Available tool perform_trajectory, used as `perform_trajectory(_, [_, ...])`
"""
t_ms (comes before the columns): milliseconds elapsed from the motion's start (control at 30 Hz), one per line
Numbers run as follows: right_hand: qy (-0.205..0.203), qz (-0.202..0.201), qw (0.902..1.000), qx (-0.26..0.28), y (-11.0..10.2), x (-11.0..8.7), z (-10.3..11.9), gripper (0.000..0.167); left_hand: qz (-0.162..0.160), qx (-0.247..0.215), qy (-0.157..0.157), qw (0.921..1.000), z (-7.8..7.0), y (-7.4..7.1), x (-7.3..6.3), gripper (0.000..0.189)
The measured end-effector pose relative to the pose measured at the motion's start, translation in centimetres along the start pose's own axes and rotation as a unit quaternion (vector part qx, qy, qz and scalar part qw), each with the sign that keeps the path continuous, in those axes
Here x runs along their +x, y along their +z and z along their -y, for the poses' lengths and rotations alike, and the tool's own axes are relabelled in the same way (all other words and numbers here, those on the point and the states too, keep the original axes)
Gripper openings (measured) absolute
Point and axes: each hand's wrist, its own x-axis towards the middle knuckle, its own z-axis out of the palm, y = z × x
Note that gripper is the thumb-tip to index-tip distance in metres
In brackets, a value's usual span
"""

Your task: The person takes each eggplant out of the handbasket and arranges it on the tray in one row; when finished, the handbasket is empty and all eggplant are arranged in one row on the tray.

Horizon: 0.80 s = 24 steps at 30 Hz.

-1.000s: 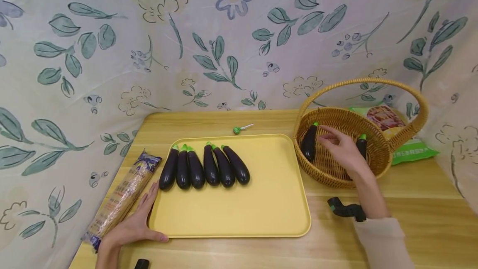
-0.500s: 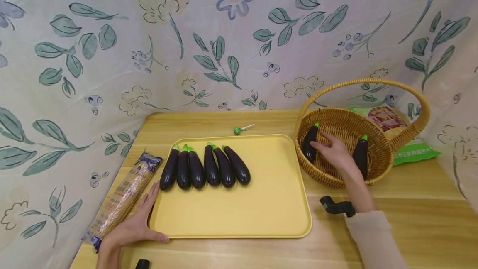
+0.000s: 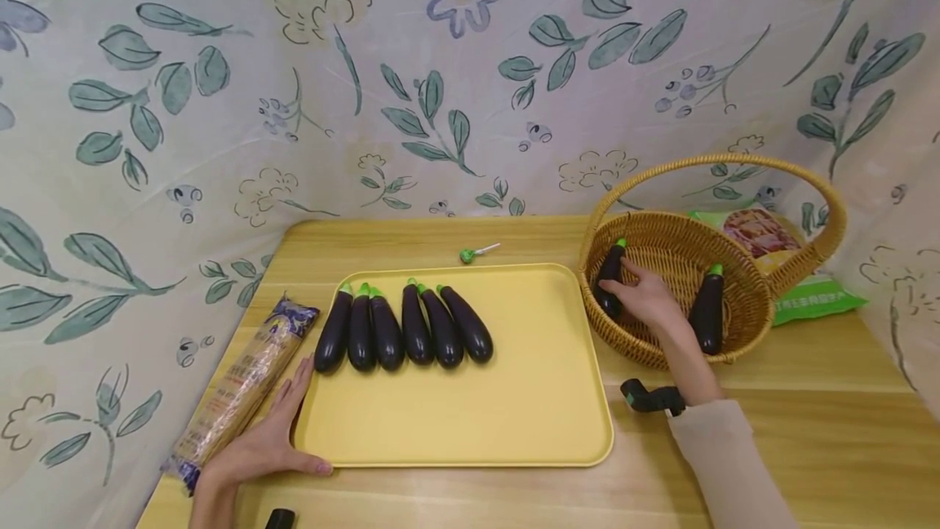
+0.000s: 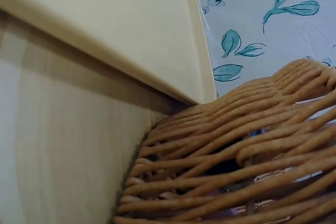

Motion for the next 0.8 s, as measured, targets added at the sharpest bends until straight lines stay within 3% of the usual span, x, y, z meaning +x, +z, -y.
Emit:
perform_trajectory(433, [0.009, 0.023, 0.9991, 0.033, -0.7, -0.3, 0.0, 0.075, -0.002, -0.002, 0.001, 1.0, -0.2, 0.0, 0.0, 0.156])
perform_trajectory(800, [-0.014, 0.025, 0.999, 0.035, -1.8, -2.4, -1.1, 0.074, -0.005, -0.006, 0.017, 0.9998, 0.0, -0.1, -0.1, 0.156])
